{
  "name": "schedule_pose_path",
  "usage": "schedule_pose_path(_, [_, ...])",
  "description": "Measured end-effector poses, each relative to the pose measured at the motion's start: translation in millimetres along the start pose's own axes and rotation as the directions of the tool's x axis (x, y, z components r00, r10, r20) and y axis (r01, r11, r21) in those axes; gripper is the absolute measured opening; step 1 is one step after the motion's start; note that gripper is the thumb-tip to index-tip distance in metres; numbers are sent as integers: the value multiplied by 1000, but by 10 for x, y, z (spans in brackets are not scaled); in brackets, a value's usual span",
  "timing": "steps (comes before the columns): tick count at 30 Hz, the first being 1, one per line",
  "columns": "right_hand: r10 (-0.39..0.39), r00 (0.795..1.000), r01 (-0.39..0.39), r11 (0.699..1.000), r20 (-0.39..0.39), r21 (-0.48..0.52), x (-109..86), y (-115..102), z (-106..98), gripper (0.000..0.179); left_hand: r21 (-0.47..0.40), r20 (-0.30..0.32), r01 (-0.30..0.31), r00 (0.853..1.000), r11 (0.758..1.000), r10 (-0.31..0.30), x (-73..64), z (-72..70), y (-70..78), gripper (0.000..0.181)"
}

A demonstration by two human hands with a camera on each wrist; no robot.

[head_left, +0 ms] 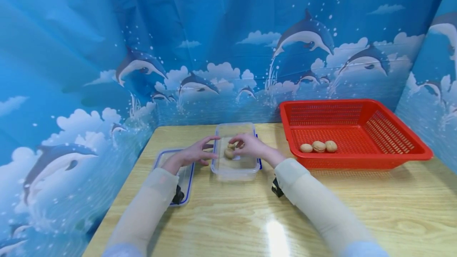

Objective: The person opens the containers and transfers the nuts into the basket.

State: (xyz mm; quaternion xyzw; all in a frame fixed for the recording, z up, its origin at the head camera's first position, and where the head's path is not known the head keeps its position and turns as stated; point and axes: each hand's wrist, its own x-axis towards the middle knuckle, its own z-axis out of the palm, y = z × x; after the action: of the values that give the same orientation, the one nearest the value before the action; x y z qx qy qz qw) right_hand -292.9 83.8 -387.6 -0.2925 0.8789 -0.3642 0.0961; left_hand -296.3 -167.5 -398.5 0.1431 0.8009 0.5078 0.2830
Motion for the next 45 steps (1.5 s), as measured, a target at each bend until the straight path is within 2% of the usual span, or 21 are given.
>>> schedule_pose_path(6, [82, 997, -83, 988, -13, -129, 87, 5, 86, 44, -5, 8, -3, 1000, 1000, 3, -12, 4, 14, 70])
schedule_pose_path(9, [95, 995, -96, 980, -10, -177, 126, 7, 98, 44, -8, 8, -6, 1000, 1000, 7, -13, 3, 17, 70])
schedule_pose_path(17, [62, 996, -43, 968, 68, -247, 157, -22, 104, 47, -4, 11, -7, 1000, 1000, 7, -14, -2, 16, 75])
schedule_pose_path(22, [56, 993, -20, 948, 106, -319, 150, -18, 113, 48, -4, 13, -13, 1000, 1000, 13, -8, -8, 3, 73])
schedule_pose_path(37, [34, 990, 28, 904, 136, -426, 111, -10, 135, 42, -7, 7, -9, 1000, 1000, 9, -4, 2, -7, 67])
schedule_pose_path(45, [39, 995, -1, 931, 95, -364, 100, -20, 131, 43, -6, 3, -17, 1000, 1000, 17, -10, 2, -22, 68])
